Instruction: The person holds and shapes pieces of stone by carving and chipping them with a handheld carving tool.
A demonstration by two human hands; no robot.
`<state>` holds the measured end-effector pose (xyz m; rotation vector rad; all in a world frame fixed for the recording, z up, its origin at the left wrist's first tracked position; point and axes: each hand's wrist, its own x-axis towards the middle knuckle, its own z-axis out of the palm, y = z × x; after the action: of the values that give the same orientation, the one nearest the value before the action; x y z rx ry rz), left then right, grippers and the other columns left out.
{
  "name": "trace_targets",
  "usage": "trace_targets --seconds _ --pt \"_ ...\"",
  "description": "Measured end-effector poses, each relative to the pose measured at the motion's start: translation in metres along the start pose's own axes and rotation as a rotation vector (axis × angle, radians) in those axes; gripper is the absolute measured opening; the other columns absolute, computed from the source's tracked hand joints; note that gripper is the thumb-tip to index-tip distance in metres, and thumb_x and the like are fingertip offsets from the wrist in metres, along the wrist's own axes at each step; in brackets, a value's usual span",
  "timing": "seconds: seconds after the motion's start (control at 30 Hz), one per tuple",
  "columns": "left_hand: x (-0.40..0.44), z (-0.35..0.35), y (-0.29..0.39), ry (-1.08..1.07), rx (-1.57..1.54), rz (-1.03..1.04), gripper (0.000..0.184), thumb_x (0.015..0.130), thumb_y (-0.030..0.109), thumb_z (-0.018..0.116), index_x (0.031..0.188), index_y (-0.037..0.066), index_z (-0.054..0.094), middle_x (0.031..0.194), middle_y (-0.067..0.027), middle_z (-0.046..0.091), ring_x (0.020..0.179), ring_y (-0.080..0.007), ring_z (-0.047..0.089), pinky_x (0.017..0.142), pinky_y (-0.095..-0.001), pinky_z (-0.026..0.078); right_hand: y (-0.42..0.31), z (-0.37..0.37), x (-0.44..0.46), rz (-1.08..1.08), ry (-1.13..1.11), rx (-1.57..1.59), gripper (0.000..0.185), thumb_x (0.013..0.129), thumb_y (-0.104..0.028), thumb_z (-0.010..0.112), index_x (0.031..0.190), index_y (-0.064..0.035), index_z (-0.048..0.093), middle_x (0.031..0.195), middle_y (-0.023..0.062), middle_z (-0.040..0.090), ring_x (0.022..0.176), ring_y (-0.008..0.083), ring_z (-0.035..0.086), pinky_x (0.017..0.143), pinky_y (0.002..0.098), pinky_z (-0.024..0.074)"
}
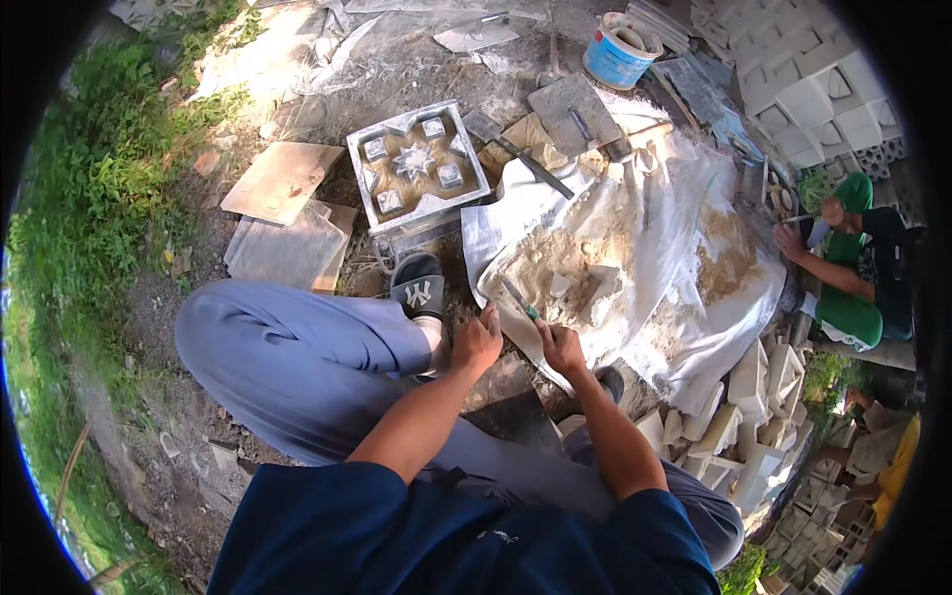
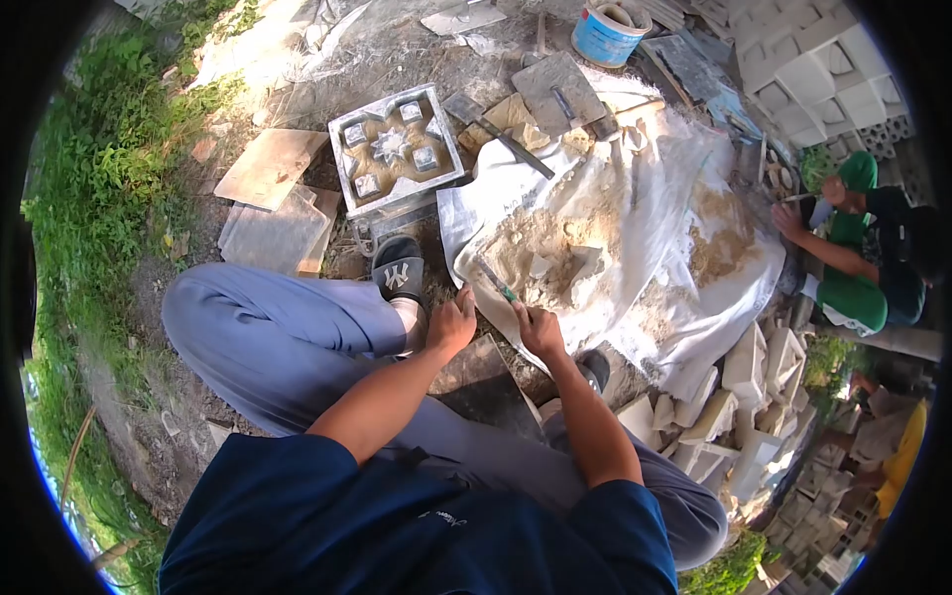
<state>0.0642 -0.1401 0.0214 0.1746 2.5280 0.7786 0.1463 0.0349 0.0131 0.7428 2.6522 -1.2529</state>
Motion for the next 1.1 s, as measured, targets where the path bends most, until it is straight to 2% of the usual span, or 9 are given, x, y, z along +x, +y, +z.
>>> trace_targets --seconds 0.13,0.3,0.47,0.6,0.67,0.9,0.97,1.0,1.1 --pt "-0.002 -0.007 0.006 -0.006 -0.012 -0.036 0.038 0.097 0.037 0.038 0.123 0.019 0.061 0.090 -0.0271 0.065 0.087 -0.0440 0.063 0.078 -0.0509 0.051 -0.004 0.006 0.005 -0.085 -0.096 -0.008 0.058 0.094 -0.042 0.055 0.064 0.0079 0.057 0.060 0.0304 0.052 0.059 0.0456 0.057 0.055 0.0480 0.0414" --pt "-0.003 -0.011 0.008 -0.024 0.018 -0.079 0.038 0.097 0.036 0.037 0.124 0.021 0.059 0.091 -0.0277 0.065 0.089 -0.0446 0.063 0.079 -0.0510 0.050 0.012 0.013 0.020 0.074 -0.045 -0.052 0.059 0.092 -0.046 0.055 0.064 0.0057 0.061 0.063 0.0314 0.055 0.068 0.0469 0.060 0.059 0.0511 0.0430" --pt "0.002 0.001 0.000 -0.020 0.069 -0.049 0.037 0.096 0.039 0.039 0.122 0.023 0.061 0.091 -0.0276 0.065 0.088 -0.0446 0.063 0.078 -0.0517 0.050 0.016 -0.004 0.025 0.134 0.057 -0.033 0.062 0.092 -0.049 0.053 0.063 0.0056 0.060 0.064 0.0318 0.054 0.065 0.0465 0.060 0.058 0.0511 0.0421" --pt "0.009 0.016 -0.010 -0.002 0.066 -0.068 0.041 0.096 0.040 0.040 0.119 0.013 0.061 0.089 -0.0287 0.065 0.087 -0.0450 0.063 0.078 -0.0523 0.050 0.015 -0.016 0.022 0.115 0.061 -0.001 0.066 0.093 -0.051 0.051 0.063 0.0073 0.058 0.055 0.0267 0.050 0.053 0.0387 0.053 0.055 0.0497 0.0395" --pt "0.006 0.008 -0.003 0.038 -0.006 0.018 0.047 0.096 0.042 0.042 0.108 0.001 0.061 0.088 -0.0305 0.064 0.086 -0.0458 0.063 0.077 -0.0522 0.051 0.008 -0.015 0.021 0.140 0.167 0.065 0.066 0.095 -0.049 0.049 0.062 0.0075 0.055 0.052 0.0224 0.048 0.050 0.0309 0.051 0.052 0.0471 0.0386" --pt "0.012 0.021 -0.009 -0.029 -0.029 -0.043 0.044 0.096 0.040 0.043 0.121 0.007 0.058 0.094 -0.0309 0.063 0.090 -0.0493 0.060 0.081 -0.0541 0.047 -0.002 -0.008 0.027 0.065 0.347 0.182 0.061 0.099 -0.042 0.046 0.064 0.0069 0.052 0.047 0.0133 0.039 0.048 0.0167 0.038 0.046 0.0399 0.0334" --pt "0.008 0.013 -0.003 -0.023 -0.060 -0.065 0.048 0.094 0.043 0.046 0.102 -0.002 0.061 0.092 -0.0326 0.063 0.089 -0.0472 0.062 0.081 -0.0525 0.049 0.003 0.000 0.027 0.110 0.248 0.081 0.063 0.097 -0.046 0.045 0.066 0.0079 0.056 0.053 0.0232 0.049 0.052 0.0335 0.053 0.053 0.0463 0.0397" --pt "0.008 0.014 -0.004 -0.021 -0.061 -0.061 0.048 0.094 0.043 0.046 0.102 -0.002 0.061 0.092 -0.0326 0.063 0.089 -0.0472 0.062 0.081 -0.0525 0.049 0.011 0.007 0.028 0.127 0.189 0.036 0.064 0.097 -0.047 0.045 0.068 0.0081 0.058 0.057 0.0276 0.053 0.057 0.0415 0.058 0.057 0.0488 0.0422" --pt "0.012 0.014 -0.005 -0.003 -0.043 0.017 0.049 0.094 0.043 0.046 0.098 -0.003 0.061 0.092 -0.0326 0.063 0.091 -0.0473 0.062 0.082 -0.0521 0.049 0.019 0.017 0.028 0.254 0.119 0.019 0.061 0.095 -0.049 0.047 0.073 0.0062 0.063 0.066 0.0323 0.056 0.069 0.0483 0.060 0.065 0.0503 0.0447"
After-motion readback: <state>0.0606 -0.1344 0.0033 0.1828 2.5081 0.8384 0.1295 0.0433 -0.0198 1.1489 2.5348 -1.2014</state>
